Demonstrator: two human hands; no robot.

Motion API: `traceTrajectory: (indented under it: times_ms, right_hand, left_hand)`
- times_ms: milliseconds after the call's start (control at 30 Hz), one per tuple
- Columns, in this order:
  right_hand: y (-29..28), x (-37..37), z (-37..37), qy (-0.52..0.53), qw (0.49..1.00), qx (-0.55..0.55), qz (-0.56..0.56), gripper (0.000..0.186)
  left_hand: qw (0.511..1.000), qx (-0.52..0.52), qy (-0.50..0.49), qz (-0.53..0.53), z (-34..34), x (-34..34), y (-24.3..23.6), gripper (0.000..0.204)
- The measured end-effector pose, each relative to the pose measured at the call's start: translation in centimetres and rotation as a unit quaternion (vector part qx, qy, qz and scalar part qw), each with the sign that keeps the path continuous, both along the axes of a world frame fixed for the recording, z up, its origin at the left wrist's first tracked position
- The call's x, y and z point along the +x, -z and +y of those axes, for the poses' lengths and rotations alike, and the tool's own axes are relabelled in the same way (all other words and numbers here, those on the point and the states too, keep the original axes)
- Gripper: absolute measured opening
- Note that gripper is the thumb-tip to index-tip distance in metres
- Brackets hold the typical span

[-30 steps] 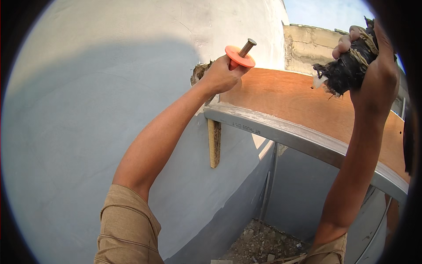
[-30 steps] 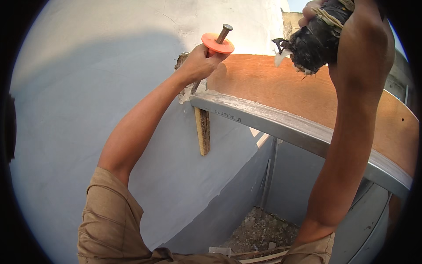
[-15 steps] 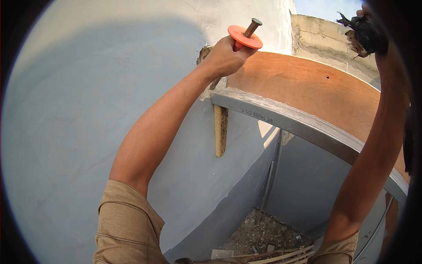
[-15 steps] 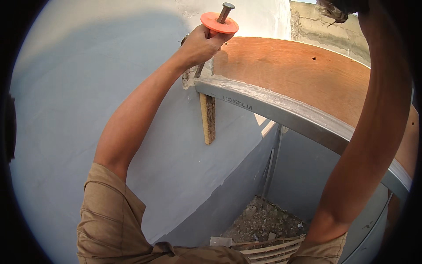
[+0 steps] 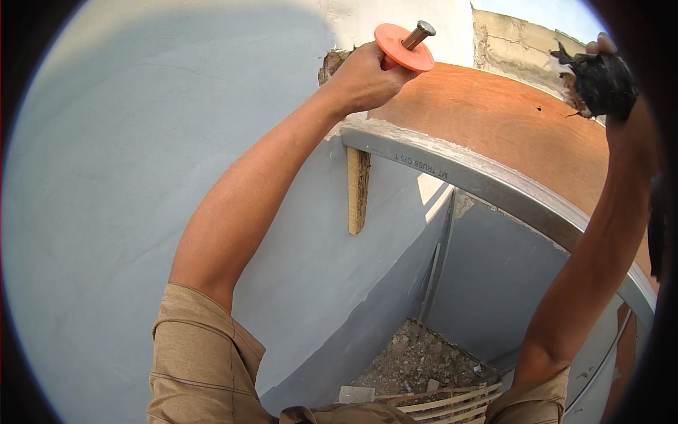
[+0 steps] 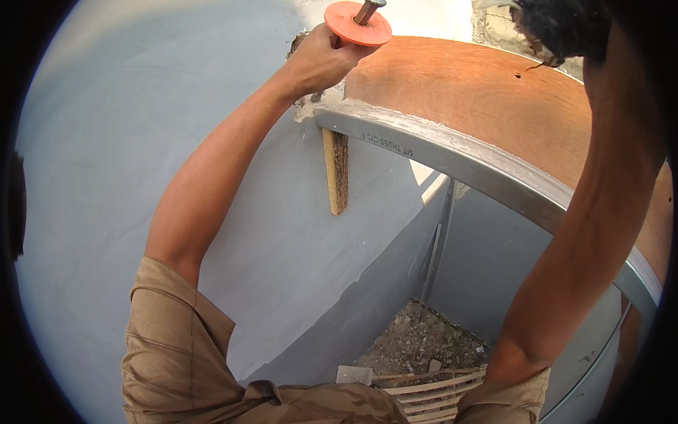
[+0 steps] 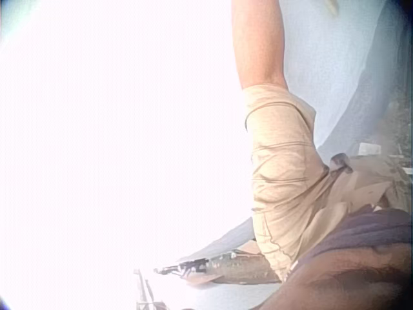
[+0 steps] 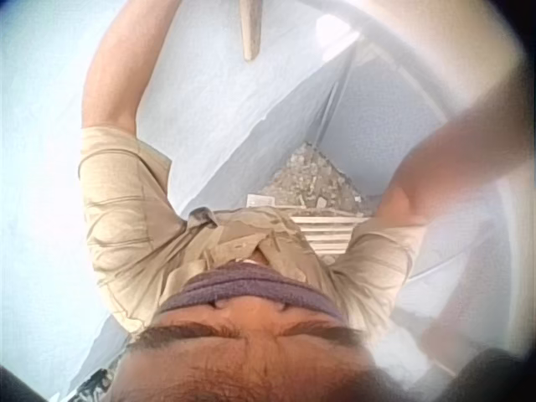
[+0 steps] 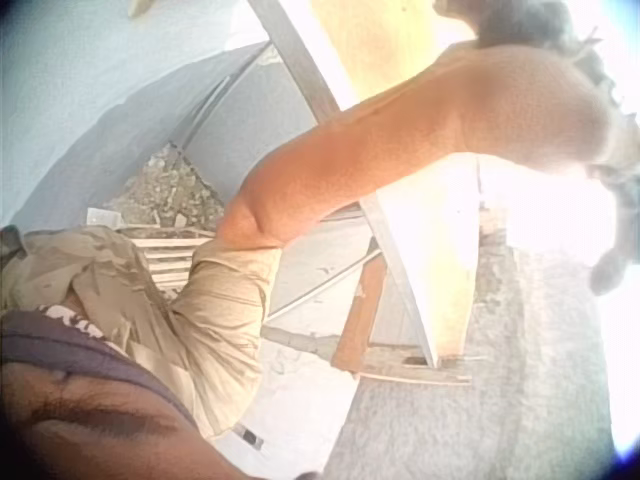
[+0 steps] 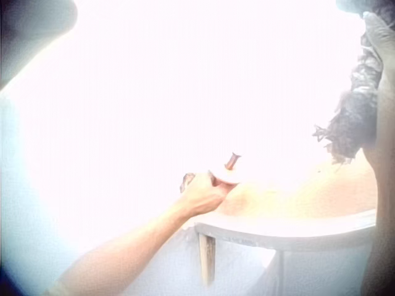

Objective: Hammering a chisel and clearing debris to repair or modify a section of a concrete wall.

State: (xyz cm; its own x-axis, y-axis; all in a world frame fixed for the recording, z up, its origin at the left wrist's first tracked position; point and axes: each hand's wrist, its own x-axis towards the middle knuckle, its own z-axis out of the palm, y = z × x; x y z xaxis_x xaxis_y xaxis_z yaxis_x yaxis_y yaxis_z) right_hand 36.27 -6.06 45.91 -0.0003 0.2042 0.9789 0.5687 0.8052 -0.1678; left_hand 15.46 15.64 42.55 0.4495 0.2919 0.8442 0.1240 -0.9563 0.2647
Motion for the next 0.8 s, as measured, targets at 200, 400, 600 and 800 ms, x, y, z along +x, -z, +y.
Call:
traceTrajectory:
  times_ms: [200, 400, 600, 800]
  right_hand:
    - [9.0, -3.6, 0.5, -0.011, 0.96, -0.268, 0.08, 0.039]
    - [7.6, -3.4, -3.2, -0.054, 0.979, -0.151, 0.125, 0.039]
    - [0.2, -6.1, -5.0, -0.055, 0.994, -0.093, 0.022, 0.04]
    - [1.8, -5.2, -0.2, 0.095, 0.994, -0.055, -0.011, 0.036]
  left_hand:
    - [0.999, 0.031, 0.012, -0.034, -0.7, -1.6, -1.0, 0.029]
    - [0.997, -0.003, 0.017, -0.079, -0.7, -1.8, -1.7, 0.026]
    - [0.999, -0.04, 0.007, -0.012, -1.0, -0.8, -2.0, 0.03]
    - [0.999, -0.004, 0.02, 0.04, -2.1, -0.4, -0.9, 0.034]
